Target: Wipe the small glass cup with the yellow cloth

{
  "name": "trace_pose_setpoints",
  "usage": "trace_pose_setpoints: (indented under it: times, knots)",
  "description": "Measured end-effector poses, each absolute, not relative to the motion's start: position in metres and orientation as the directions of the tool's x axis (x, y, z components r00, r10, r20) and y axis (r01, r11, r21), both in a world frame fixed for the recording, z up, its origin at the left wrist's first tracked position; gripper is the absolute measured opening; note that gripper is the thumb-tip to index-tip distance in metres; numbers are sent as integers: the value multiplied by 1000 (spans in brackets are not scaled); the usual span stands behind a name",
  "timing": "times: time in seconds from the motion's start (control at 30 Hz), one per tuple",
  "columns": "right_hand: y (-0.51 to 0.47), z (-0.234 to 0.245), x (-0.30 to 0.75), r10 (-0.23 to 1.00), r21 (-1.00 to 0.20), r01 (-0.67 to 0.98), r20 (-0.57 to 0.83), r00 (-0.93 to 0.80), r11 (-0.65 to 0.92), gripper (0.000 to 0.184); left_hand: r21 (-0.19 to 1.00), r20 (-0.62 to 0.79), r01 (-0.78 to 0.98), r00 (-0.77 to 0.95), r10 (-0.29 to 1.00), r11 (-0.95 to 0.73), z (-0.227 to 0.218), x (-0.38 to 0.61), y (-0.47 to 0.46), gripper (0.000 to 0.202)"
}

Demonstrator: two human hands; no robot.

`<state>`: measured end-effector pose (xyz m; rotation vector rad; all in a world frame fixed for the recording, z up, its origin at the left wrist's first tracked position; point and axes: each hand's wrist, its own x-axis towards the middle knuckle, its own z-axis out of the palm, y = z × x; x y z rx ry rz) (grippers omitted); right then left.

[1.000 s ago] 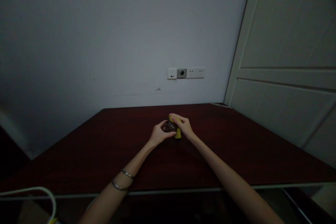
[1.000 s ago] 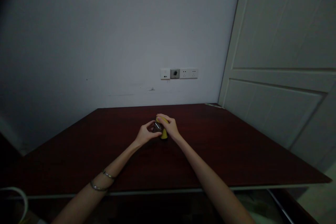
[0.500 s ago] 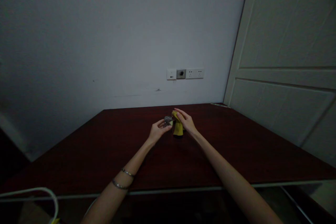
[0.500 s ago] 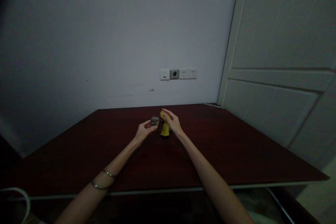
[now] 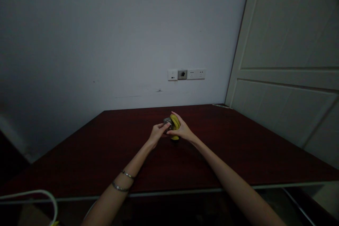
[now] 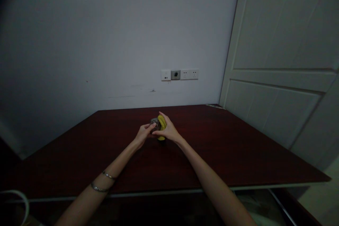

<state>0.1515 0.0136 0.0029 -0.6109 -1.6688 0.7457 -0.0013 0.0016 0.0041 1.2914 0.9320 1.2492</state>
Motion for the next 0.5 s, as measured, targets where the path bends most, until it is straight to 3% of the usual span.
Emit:
trace_pose_setpoints:
  times: [0.2, 0.33, 0.4, 0.5]
  knots:
    - [15, 1, 151, 786, -803, -16, 586, -198, 595, 92, 993, 89, -100, 237, 967, -67, 4, -7, 4, 49]
    - [20, 4, 150, 870, -877, -85, 480, -114, 473, 89, 998, 30, 43, 300, 954, -45, 8, -15, 8, 56]
    - [22, 6, 150, 911, -908, -118, 410, -51, 403, 85, 992, 66, 79, 299, 952, -94, 8, -16, 11, 56]
    - [25, 7, 150, 938, -928, -152, 345, -4, 341, 80, 974, 219, -2, 242, 945, -225, 4, -13, 16, 69]
